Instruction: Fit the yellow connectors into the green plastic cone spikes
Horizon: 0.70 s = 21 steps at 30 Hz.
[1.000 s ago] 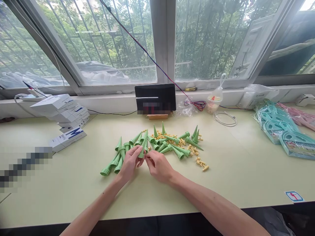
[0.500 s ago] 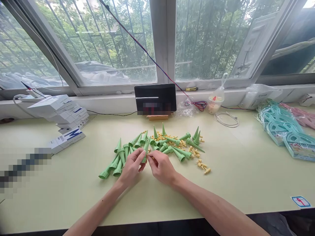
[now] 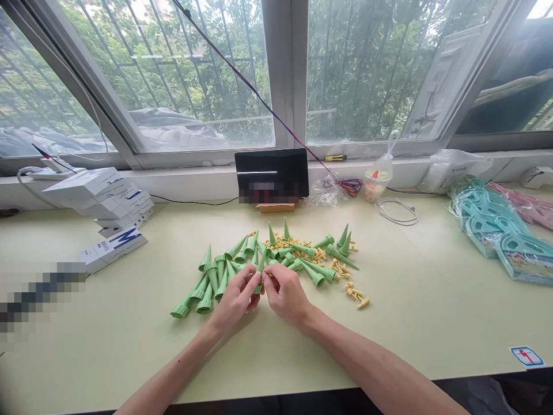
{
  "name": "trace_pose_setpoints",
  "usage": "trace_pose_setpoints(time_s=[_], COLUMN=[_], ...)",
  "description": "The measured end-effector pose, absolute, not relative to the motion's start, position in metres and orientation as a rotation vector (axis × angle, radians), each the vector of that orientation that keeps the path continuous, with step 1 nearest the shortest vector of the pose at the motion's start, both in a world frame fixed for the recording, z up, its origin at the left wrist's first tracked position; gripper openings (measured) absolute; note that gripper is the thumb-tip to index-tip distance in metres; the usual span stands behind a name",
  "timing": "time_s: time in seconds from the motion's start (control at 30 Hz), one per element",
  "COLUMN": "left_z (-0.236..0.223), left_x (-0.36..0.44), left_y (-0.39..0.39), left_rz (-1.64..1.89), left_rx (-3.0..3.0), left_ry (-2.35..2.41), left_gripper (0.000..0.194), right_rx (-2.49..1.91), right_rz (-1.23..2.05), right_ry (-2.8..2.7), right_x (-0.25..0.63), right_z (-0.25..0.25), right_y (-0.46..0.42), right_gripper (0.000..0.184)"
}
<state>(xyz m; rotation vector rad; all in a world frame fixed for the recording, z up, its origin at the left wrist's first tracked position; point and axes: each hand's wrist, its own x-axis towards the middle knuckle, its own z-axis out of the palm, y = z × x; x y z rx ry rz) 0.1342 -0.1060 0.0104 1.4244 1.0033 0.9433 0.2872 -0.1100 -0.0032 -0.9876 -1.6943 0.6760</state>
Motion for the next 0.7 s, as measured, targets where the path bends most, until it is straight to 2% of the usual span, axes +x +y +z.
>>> trace_pose_setpoints(time_s=[0.7], left_z=[0.0029], left_x=[0.1333], left_y=[-0.1054], left_rz=[0.915], left_rx=[1.413], left_ry=[1.016], left_gripper=[0.033], right_rx=[-0.997], right_rz=[0.734], right_ry=[-1.628], right_x=[0.2869], right_z=[-0.0028], right_y=[-0.1086], right_gripper=[0.021])
